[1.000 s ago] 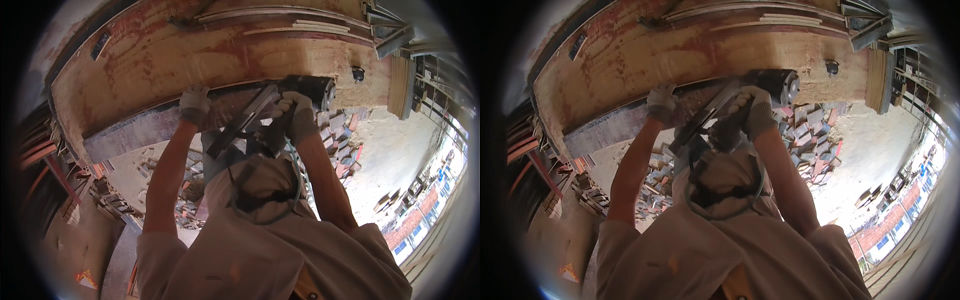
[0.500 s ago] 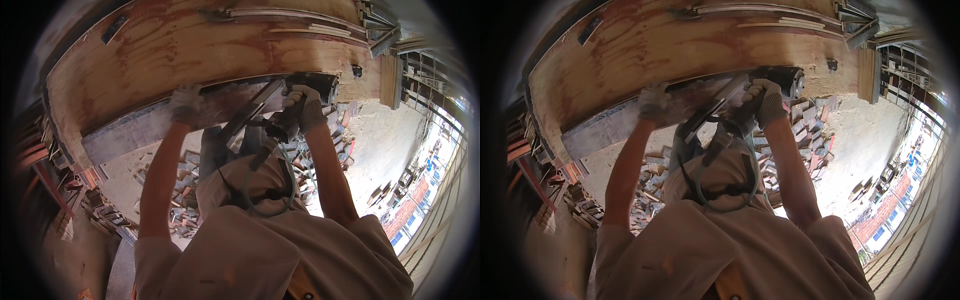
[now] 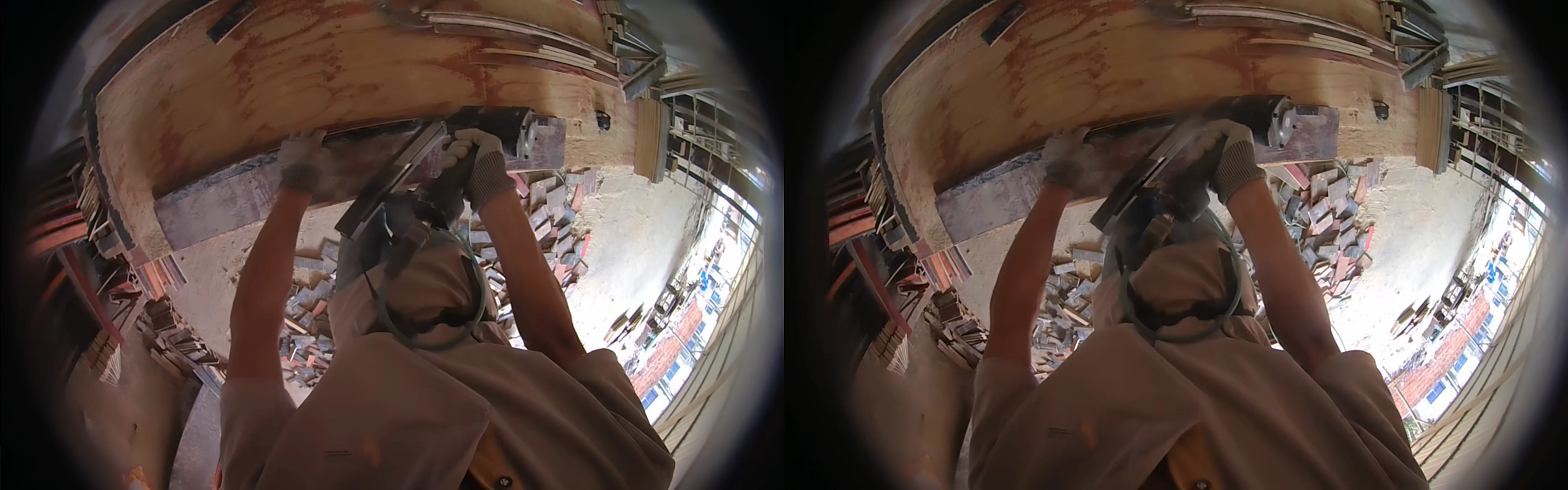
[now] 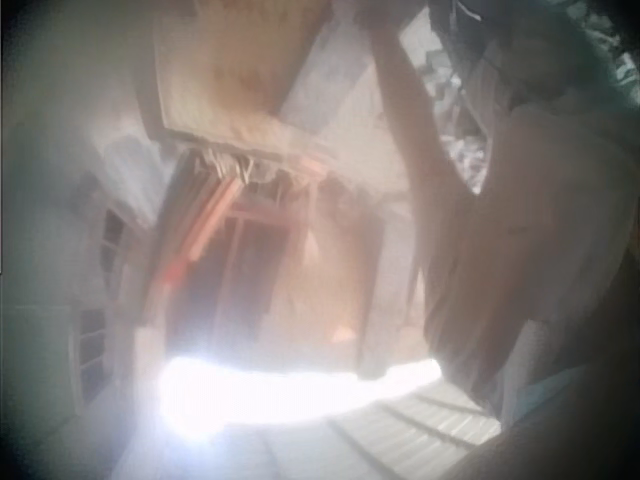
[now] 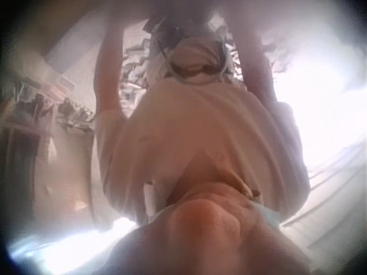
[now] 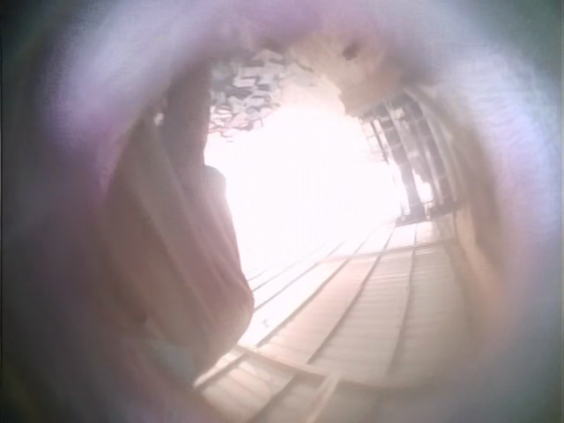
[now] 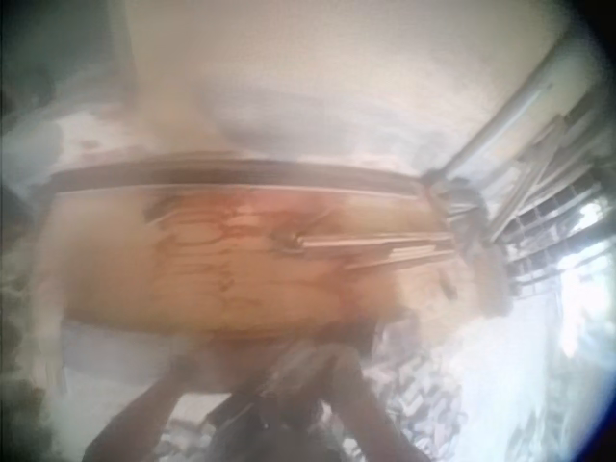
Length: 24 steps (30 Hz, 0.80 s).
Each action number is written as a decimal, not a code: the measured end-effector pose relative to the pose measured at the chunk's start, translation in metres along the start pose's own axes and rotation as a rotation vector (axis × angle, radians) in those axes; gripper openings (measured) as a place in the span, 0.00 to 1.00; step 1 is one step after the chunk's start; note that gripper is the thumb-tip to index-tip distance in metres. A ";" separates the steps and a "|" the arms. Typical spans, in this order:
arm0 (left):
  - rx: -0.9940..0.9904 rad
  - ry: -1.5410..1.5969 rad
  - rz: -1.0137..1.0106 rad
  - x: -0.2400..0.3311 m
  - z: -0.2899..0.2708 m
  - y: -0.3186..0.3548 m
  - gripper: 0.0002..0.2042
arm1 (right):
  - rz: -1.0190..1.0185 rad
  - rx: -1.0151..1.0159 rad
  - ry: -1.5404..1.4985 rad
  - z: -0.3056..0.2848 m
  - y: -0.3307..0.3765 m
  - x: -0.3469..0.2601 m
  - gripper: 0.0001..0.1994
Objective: The person assembles wooden frames by placing rectangular pieces on a workbench, aligning them, and securing them with a nail gun. They repeatedly pick up pieces, position them, and fasten them in place.
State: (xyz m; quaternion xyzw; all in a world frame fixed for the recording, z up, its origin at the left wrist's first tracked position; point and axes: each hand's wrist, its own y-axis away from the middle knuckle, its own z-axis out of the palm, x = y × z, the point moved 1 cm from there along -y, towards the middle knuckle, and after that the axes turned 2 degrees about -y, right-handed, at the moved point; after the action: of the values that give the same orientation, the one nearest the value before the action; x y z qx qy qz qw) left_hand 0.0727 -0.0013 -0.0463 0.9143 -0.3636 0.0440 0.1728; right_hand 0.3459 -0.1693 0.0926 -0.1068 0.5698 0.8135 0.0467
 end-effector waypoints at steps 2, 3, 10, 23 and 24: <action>0.088 0.001 0.034 0.000 -0.001 0.001 0.23 | 0.111 -0.072 -0.076 0.007 0.003 0.005 0.10; 0.049 -0.011 -0.009 -0.001 0.000 0.001 0.23 | 0.138 -0.020 -0.109 0.010 0.006 0.009 0.10; 0.027 0.020 -0.007 -0.009 0.000 0.001 0.23 | 0.008 0.002 0.076 0.047 0.012 0.055 0.14; 0.107 0.007 -0.030 -0.249 -0.021 0.093 0.25 | 0.121 -0.043 -0.085 0.088 0.022 0.148 0.12; 0.097 -0.036 -0.013 -0.269 -0.024 0.098 0.25 | 0.050 -0.030 -0.063 0.094 0.020 0.155 0.12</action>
State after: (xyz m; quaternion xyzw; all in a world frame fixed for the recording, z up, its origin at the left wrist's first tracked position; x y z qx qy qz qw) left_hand -0.1895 0.1155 -0.0512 0.9245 -0.3582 0.0441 0.1222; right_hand 0.1800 -0.0958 0.1067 -0.0677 0.5584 0.8257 0.0426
